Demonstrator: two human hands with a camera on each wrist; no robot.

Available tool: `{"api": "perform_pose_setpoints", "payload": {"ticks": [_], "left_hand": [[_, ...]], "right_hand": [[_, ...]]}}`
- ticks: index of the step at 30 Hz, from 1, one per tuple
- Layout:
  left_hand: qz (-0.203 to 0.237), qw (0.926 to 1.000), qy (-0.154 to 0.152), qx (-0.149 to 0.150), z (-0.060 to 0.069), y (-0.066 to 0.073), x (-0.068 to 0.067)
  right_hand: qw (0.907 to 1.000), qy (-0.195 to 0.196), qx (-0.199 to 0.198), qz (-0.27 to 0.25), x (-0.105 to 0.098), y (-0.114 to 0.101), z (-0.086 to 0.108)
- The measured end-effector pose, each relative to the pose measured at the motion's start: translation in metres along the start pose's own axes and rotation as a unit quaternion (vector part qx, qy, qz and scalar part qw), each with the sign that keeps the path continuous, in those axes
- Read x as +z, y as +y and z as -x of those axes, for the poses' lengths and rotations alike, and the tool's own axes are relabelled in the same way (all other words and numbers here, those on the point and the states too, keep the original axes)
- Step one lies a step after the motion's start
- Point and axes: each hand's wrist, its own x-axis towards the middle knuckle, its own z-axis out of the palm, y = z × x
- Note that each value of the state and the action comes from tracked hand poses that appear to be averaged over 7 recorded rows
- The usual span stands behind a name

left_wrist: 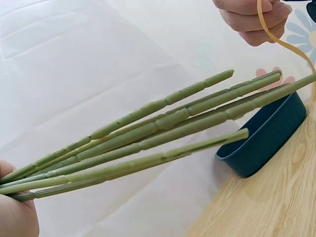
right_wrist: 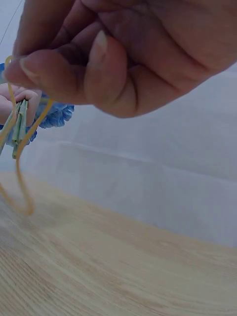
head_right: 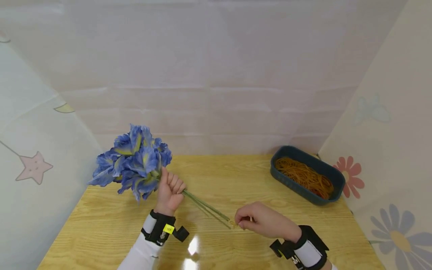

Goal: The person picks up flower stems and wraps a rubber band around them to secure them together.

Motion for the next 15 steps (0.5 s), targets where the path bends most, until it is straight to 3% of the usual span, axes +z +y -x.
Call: {"api": "perform_pose_setpoints", "payload": {"ticks": [7, 15], "left_hand": [[0.008, 0.9999, 0.006, -0.006, 0.000, 0.002, 0.003], [0.010, 0.9999, 0.007, -0.009, 0.001, 0.001, 0.000]], "right_hand": [[0.9994, -0.008, 0.018, 0.029, 0.000, -0.005, -0.009], [0.9993, -0.021, -0.004, 0.032, 0.002, -0.007, -0.015]]}}
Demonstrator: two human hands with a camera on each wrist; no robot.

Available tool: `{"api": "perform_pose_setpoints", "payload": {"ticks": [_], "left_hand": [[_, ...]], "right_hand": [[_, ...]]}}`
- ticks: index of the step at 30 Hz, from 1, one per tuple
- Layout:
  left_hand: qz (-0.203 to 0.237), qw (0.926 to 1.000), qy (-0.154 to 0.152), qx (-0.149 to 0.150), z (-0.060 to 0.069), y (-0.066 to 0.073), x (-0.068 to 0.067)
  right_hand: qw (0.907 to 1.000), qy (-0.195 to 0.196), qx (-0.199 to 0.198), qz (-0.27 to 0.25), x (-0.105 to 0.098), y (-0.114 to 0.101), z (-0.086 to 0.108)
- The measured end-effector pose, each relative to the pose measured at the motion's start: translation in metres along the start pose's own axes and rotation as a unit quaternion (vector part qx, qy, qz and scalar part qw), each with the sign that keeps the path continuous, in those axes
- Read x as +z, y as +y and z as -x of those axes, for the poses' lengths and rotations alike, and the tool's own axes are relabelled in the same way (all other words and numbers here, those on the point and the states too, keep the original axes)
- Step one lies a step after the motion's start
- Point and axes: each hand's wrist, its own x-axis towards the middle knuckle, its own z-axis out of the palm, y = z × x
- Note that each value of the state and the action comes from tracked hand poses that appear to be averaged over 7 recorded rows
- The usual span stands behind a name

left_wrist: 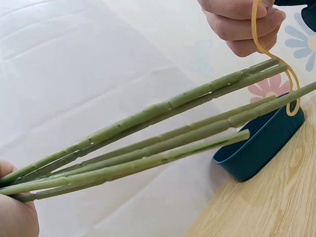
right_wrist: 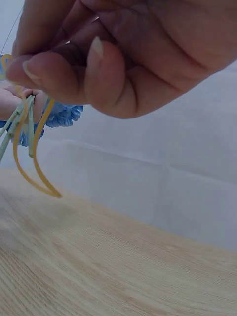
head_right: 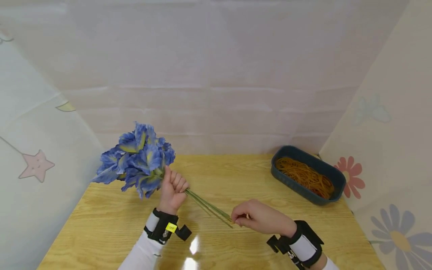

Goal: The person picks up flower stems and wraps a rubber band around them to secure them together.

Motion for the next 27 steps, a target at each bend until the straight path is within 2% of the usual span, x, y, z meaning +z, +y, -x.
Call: {"api": "perform_pose_setpoints", "payload": {"ticks": [6, 11, 16, 20, 27], "left_hand": [[0.001, 1.0000, 0.008, 0.003, -0.001, -0.001, 0.002], [0.005, 1.0000, 0.006, 0.002, -0.001, -0.001, 0.001], [0.007, 1.0000, -0.005, -0.001, 0.000, -0.002, 0.001], [-0.003, 1.0000, 0.000, -0.006, 0.001, -0.005, 0.002], [-0.020, 0.9996, 0.007, -0.019, 0.002, -0.011, 0.005]], "right_hand": [[0.9995, -0.030, 0.003, -0.006, 0.000, -0.002, 0.001], [0.9995, -0.031, 0.006, 0.000, 0.001, -0.002, 0.001], [0.9997, -0.022, 0.004, -0.004, 0.002, -0.001, -0.002], [0.9999, -0.011, -0.007, 0.000, 0.003, 0.000, -0.009], [0.9989, 0.039, -0.001, 0.024, 0.004, 0.000, -0.024]]}}
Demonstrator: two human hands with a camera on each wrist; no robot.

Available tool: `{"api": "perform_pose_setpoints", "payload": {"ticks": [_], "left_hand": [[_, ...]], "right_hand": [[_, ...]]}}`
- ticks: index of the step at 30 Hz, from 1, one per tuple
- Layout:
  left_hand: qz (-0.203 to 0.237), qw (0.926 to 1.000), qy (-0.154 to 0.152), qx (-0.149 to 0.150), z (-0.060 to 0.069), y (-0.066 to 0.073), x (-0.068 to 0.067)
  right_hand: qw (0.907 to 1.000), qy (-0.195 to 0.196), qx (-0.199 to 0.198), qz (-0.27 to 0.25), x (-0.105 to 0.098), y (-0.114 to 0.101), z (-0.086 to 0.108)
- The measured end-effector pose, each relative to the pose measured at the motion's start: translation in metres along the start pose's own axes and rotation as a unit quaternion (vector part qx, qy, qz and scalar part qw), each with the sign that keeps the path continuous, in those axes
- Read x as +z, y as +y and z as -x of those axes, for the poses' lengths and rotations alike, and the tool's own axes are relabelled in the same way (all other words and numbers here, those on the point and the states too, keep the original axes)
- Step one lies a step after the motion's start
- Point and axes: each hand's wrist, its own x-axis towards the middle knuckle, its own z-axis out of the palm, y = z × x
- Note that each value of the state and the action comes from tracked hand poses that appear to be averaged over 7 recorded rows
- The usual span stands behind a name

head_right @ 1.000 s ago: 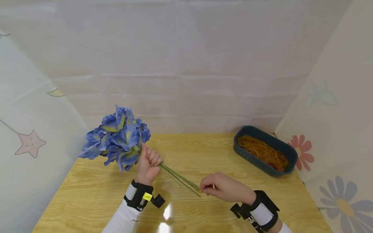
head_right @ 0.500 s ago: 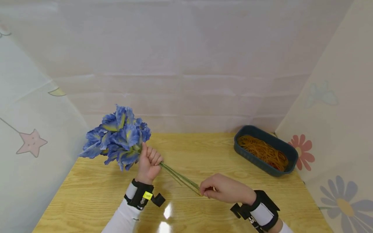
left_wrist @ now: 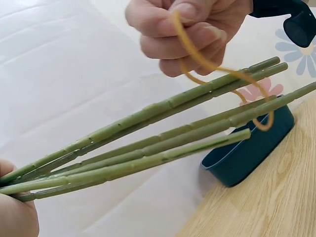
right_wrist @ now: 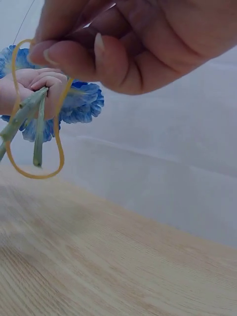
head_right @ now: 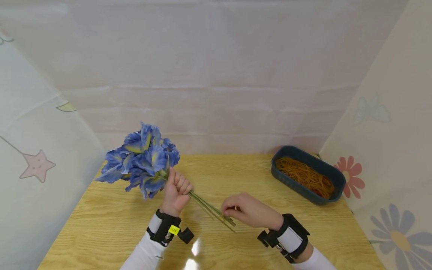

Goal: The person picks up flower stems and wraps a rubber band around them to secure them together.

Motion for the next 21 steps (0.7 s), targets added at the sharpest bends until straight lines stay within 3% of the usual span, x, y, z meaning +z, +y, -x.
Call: {"api": "perform_pose_setpoints", "payload": {"ticks": [10, 16, 21], "left_hand": [[-0.015, 0.9993, 0.000, -0.035, 0.003, -0.014, 0.001], [-0.039, 0.9978, -0.012, -0.051, 0.007, -0.023, 0.003], [-0.040, 0.9971, -0.022, -0.061, 0.010, -0.025, 0.004]], "right_hand": [[0.9968, 0.076, -0.022, 0.007, 0.006, -0.003, -0.024], [0.9930, 0.118, -0.009, 0.003, 0.008, 0.000, -0.030], [0.9827, 0.184, 0.015, -0.010, 0.007, 0.007, -0.026]]}}
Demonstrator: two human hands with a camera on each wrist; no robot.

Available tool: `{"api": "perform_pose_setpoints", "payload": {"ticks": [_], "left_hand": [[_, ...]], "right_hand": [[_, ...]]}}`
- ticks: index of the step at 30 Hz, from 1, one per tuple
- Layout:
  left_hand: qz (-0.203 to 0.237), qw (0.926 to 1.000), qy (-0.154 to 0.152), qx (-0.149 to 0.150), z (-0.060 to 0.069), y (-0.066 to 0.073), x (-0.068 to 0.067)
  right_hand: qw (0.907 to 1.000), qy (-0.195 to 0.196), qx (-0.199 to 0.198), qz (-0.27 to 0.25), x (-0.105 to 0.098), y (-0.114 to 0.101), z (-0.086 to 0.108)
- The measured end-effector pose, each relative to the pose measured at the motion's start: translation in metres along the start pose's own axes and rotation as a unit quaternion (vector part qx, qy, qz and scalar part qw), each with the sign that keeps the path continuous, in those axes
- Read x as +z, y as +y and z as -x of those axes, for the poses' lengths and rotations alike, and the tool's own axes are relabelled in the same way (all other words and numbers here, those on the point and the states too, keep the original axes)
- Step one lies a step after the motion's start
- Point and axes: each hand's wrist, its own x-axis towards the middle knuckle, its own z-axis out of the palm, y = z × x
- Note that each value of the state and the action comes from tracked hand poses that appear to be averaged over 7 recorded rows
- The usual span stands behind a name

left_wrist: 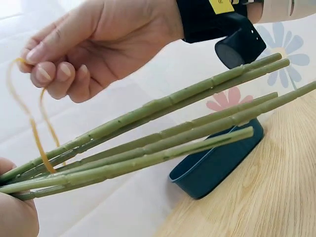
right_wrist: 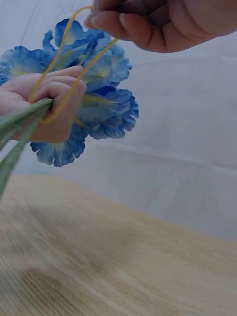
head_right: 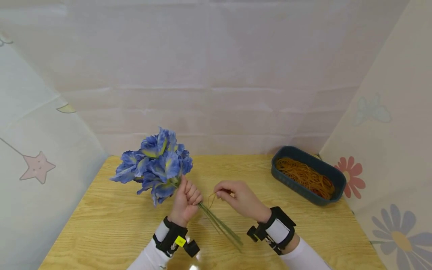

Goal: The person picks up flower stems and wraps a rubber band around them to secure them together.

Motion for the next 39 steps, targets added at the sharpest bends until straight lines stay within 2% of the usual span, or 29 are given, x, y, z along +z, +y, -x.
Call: {"api": "perform_pose_setpoints", "payload": {"ticks": [4, 7, 12, 18, 22, 27, 34, 36, 39], "left_hand": [[0.018, 0.9998, -0.011, -0.003, 0.001, -0.002, 0.002], [0.027, 0.9994, -0.023, -0.004, 0.002, -0.003, 0.004], [0.048, 0.9980, -0.039, -0.011, 0.004, -0.001, 0.013], [0.076, 0.9955, -0.057, -0.010, 0.007, 0.002, 0.025], [0.083, 0.9946, -0.062, -0.010, 0.008, 0.003, 0.031], [0.095, 0.9945, -0.044, 0.000, 0.006, 0.006, 0.035], [0.123, 0.9921, -0.018, 0.019, 0.000, 0.009, 0.033], [0.116, 0.9928, -0.012, 0.026, -0.001, 0.010, 0.033], [0.089, 0.9952, -0.007, 0.039, -0.002, 0.009, 0.030]], "right_hand": [[0.9970, 0.063, 0.044, 0.001, -0.004, 0.008, 0.009], [0.9937, 0.091, 0.066, -0.001, -0.006, 0.016, 0.016], [0.9902, 0.123, 0.050, 0.044, -0.003, 0.028, 0.024], [0.9740, 0.186, 0.008, 0.128, 0.016, 0.038, 0.029], [0.9689, 0.181, 0.000, 0.169, 0.034, 0.043, 0.037], [0.9661, 0.171, 0.012, 0.193, 0.058, 0.040, 0.049], [0.9651, 0.165, 0.132, 0.154, 0.099, 0.013, 0.065], [0.9677, 0.164, 0.112, 0.156, 0.111, 0.010, 0.070], [0.9707, 0.176, 0.047, 0.157, 0.127, 0.007, 0.075]]}}
